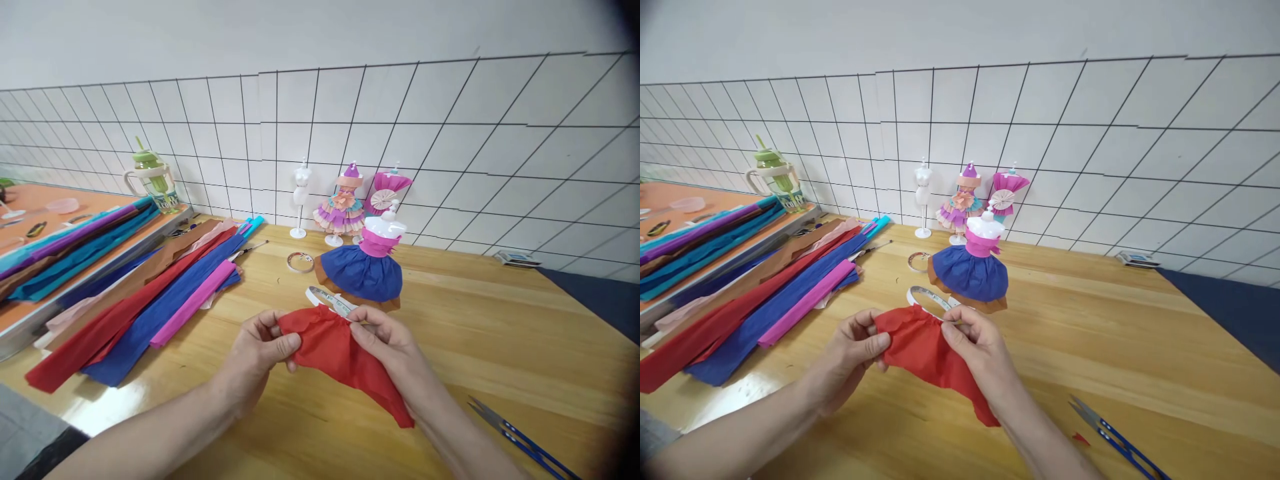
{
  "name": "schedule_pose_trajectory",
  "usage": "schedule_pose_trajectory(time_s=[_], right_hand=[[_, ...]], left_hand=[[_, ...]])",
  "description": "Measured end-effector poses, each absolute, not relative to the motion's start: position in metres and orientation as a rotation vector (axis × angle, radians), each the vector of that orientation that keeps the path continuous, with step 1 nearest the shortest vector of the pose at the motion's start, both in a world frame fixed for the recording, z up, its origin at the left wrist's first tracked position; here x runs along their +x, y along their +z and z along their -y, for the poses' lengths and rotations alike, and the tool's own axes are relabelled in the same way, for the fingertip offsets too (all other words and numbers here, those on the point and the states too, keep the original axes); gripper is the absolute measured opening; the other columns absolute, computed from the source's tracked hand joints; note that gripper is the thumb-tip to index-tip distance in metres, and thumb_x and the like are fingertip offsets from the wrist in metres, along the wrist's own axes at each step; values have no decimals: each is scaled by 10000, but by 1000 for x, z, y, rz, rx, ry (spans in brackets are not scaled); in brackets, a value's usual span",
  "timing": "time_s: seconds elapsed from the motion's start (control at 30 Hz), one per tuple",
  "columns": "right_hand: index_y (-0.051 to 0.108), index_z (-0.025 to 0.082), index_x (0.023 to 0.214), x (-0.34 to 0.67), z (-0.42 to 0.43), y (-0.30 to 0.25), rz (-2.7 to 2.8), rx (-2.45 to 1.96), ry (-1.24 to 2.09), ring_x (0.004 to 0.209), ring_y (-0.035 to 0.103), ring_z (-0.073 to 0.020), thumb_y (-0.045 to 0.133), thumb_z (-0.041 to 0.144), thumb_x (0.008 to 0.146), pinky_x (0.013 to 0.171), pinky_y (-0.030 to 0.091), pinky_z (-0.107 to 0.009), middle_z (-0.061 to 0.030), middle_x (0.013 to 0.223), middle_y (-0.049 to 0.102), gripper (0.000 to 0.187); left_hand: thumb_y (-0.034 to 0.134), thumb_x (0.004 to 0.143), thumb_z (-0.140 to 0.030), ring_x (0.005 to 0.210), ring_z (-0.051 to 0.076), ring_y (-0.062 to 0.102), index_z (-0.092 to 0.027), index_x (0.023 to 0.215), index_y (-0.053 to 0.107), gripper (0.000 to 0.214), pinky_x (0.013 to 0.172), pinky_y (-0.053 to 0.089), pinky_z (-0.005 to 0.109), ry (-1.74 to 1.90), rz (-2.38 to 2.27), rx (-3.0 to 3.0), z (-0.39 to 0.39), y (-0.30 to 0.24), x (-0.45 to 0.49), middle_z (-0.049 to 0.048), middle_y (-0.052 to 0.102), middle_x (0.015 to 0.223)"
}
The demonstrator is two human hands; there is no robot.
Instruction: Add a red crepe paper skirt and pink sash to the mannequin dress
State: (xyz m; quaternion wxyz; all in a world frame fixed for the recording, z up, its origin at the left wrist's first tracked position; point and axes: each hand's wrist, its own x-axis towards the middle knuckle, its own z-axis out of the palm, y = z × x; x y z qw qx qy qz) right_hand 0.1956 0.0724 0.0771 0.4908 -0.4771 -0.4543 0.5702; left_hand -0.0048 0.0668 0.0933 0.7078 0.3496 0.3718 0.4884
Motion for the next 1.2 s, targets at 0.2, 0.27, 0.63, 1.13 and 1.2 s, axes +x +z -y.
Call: schedule_pose_trajectory(time_s=[0.2,0.27,0.63,1.13,1.2], right_hand=[[546,205,787,191,-71,73,1106,-1149,1365,514,417,-98,709,552,737,523,300,-219,55,589,517,387],[544,202,788,189,-71,74,1125,-1153,1356,509,401,-91,697,552,748,521,292,-218,58,585,502,384],[537,199,757,184,-69,76,1282,-1137,1295,503,315,-89,647,600,755,481,248,-220,70,559,402,416],[510,205,784,179,-67,79,1322,-1219,1264,496,320,-93,612,505,793,473,245,-224,77,553,367,317],[508,201,786,179,-67,79,1347,-1216,1272,500,309,-92,616,499,786,471,239,-223,78,556,363,316]], left_hand=[[885,554,-410,604,71,558,-150,907,679,485,556,447,187,945,-761,658,-59,89,-1,5,627,776],[899,544,-323,715,98,608,-149,891,684,444,644,482,201,905,-748,616,-56,87,1,28,658,846],[876,571,-394,409,74,563,-113,786,611,442,419,423,162,969,-909,715,-51,77,1,-19,612,582],[901,529,-371,470,116,634,-91,771,597,479,453,459,155,903,-867,711,-39,72,1,22,646,537],[901,518,-389,414,108,605,-105,817,587,518,400,423,153,896,-922,680,-37,74,0,-10,626,545]])
